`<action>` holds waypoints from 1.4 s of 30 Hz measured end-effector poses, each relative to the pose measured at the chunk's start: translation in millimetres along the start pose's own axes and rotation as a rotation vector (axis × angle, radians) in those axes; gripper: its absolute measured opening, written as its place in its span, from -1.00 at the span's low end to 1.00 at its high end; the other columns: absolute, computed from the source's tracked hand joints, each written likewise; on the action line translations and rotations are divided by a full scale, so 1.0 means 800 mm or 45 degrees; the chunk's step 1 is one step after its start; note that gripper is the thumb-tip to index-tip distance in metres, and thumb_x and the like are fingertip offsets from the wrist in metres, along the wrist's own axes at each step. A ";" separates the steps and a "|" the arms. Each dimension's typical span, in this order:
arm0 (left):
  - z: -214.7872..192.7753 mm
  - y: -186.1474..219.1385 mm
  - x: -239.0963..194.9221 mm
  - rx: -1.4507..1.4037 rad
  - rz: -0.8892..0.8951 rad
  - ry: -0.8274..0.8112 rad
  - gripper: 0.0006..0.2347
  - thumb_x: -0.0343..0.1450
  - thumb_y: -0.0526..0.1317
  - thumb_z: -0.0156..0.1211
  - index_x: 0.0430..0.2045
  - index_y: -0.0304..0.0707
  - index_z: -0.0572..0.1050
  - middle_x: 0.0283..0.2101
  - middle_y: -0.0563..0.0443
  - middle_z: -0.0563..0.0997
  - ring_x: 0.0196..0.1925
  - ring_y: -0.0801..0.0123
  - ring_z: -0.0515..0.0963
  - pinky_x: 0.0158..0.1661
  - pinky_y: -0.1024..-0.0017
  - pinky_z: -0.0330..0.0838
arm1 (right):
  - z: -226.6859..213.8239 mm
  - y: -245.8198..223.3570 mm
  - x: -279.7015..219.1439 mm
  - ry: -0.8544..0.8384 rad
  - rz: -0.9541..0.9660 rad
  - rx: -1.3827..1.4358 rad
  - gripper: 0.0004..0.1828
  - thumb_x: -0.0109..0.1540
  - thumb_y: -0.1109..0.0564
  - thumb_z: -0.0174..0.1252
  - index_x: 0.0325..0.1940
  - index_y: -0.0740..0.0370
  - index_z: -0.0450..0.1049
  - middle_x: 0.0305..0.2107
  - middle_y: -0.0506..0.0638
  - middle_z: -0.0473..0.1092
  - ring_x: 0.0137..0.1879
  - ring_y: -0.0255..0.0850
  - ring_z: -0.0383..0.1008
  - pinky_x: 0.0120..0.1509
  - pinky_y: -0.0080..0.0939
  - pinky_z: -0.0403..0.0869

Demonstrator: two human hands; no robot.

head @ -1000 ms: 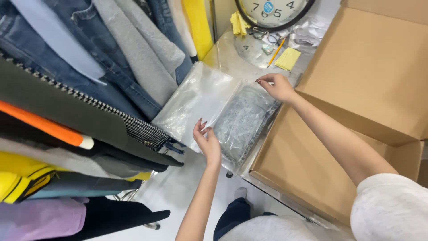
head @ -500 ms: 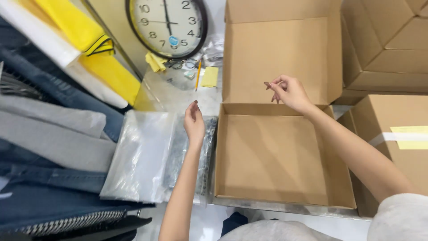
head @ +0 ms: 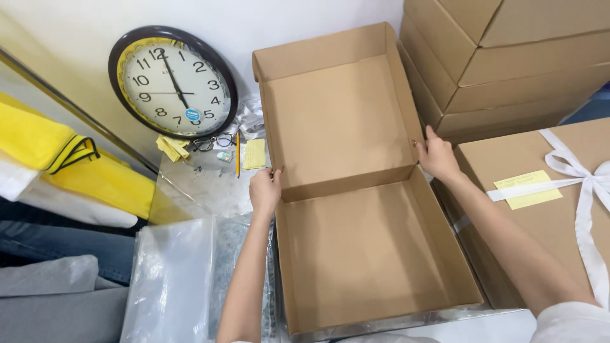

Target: The person ties a white ribbon around a cardboard box, then opens it to remove a plastic-wrapped pair of jeans. They place the jeans on a stack of folded clothes, close the box, and move it aside. The person then unpacks another pair of jeans from a plastic bag and places it on the stack.

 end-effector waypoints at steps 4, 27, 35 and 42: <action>0.026 -0.023 0.030 0.183 -0.028 0.077 -0.79 0.50 0.02 0.24 -0.16 0.10 0.77 -0.27 -0.02 0.80 -0.09 0.03 0.80 -0.11 0.17 0.68 | 0.050 0.057 0.034 -0.083 0.068 -0.232 -0.48 0.43 -0.13 0.19 0.33 0.24 0.61 -0.09 0.22 0.66 0.05 0.08 0.70 0.01 -0.01 0.68; 0.009 0.005 -0.156 -0.351 0.095 0.084 -0.61 0.53 -0.27 0.20 0.26 -0.47 0.52 0.38 -0.51 0.48 0.47 -0.42 0.35 0.47 -0.15 0.20 | -0.003 0.026 -0.129 -0.091 0.279 0.399 -0.38 0.46 -0.03 0.06 0.53 0.37 0.31 0.29 0.51 0.40 0.38 0.44 0.41 0.37 0.49 0.46; -0.085 0.028 -0.198 -0.871 0.163 0.239 -0.26 0.46 -0.35 0.30 0.59 -0.09 0.06 0.26 -0.38 0.58 0.33 -0.19 0.52 0.28 -0.07 0.47 | -0.104 0.040 -0.137 0.268 -0.029 1.108 -0.43 0.55 -0.02 0.10 0.57 0.33 0.27 0.34 0.37 0.33 0.47 0.29 0.30 0.52 0.38 0.29; -0.233 0.126 -0.323 -0.952 0.687 0.274 -0.43 0.52 -0.41 0.12 0.51 -0.35 0.16 0.50 -0.38 0.36 0.59 0.03 0.34 0.46 0.23 0.34 | -0.230 -0.042 -0.223 0.114 -0.474 1.188 0.02 0.40 -0.40 -0.07 0.73 0.23 -0.17 0.65 0.33 -0.12 0.71 0.14 0.04 0.69 0.15 0.12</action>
Point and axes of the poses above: each hand's wrist, its own x-axis towards the middle knuckle, its own z-axis out of the palm, y = z × x, the point moved 7 cm from there along x, towards the middle knuckle
